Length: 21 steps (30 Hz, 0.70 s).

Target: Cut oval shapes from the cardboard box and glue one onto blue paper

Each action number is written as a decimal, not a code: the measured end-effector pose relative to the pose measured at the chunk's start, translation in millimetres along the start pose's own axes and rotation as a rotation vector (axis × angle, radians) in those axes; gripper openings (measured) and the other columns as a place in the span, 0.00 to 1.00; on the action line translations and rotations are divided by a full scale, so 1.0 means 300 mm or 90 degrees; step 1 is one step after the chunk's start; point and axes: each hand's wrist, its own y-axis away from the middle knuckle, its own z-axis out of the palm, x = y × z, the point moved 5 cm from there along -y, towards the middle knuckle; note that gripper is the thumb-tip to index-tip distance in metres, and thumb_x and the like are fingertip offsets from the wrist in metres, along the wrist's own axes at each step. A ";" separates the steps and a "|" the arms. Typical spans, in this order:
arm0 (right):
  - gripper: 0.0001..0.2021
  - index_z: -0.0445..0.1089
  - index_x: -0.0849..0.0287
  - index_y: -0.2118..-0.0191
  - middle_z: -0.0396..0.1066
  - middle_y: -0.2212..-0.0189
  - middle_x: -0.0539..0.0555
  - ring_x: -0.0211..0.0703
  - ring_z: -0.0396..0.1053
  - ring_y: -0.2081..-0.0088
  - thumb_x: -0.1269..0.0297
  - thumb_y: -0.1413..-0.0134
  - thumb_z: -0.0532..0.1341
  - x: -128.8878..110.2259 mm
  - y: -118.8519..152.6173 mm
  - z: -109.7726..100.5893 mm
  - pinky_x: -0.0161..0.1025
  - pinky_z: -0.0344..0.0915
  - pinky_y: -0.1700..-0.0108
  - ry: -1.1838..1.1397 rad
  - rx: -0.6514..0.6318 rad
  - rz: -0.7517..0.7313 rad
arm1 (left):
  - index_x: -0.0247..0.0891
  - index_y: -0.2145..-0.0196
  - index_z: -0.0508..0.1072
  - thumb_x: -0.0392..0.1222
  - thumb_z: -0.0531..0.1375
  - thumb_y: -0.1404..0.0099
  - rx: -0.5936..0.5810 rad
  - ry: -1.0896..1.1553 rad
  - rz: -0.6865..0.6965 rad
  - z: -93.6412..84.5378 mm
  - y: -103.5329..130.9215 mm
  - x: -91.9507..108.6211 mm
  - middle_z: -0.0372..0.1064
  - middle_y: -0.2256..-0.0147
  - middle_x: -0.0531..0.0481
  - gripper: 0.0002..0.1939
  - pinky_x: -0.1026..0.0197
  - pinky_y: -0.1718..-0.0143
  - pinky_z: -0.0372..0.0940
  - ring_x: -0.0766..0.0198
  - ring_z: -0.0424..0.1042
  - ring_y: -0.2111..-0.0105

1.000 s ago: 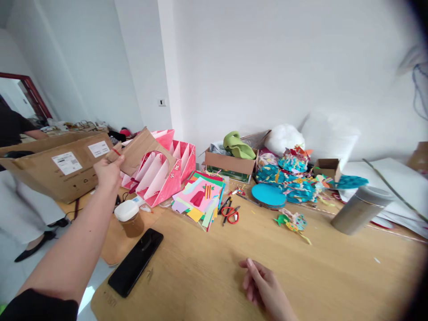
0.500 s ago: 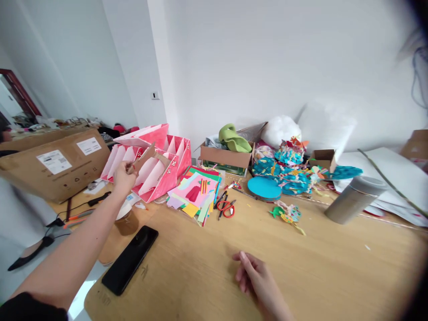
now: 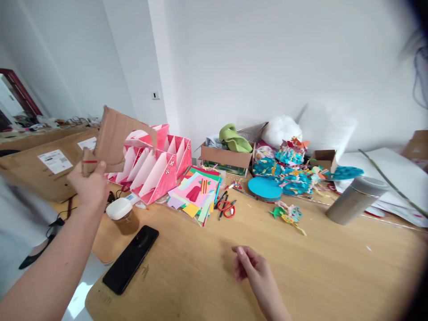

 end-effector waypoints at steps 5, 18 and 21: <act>0.48 0.51 0.51 0.36 0.55 0.36 0.63 0.52 0.67 0.45 0.37 0.61 0.67 -0.301 -0.102 0.043 0.46 0.69 0.50 -0.157 -0.017 -0.200 | 0.39 0.74 0.73 0.40 0.69 0.64 -0.206 0.091 -0.161 0.035 0.255 0.020 0.74 0.71 0.46 0.16 0.43 0.58 0.72 0.43 0.75 0.59; 0.16 0.70 0.60 0.55 0.69 0.59 0.60 0.55 0.66 0.53 0.60 0.50 0.65 -0.360 -0.115 0.130 0.56 0.64 0.50 0.177 0.123 -0.297 | 0.50 0.47 0.74 0.56 0.71 0.58 -0.582 0.089 -0.441 0.142 0.845 -0.157 0.75 0.50 0.47 0.38 0.46 0.41 0.62 0.43 0.63 0.41; 0.39 0.62 0.59 0.41 0.64 0.46 0.62 0.58 0.58 0.44 0.63 0.62 0.73 -0.406 -0.113 0.056 0.55 0.57 0.43 0.347 0.148 -0.338 | 0.52 0.51 0.76 0.56 0.73 0.62 -0.631 0.092 -0.480 0.144 0.854 -0.162 0.75 0.51 0.47 0.37 0.47 0.42 0.62 0.44 0.63 0.41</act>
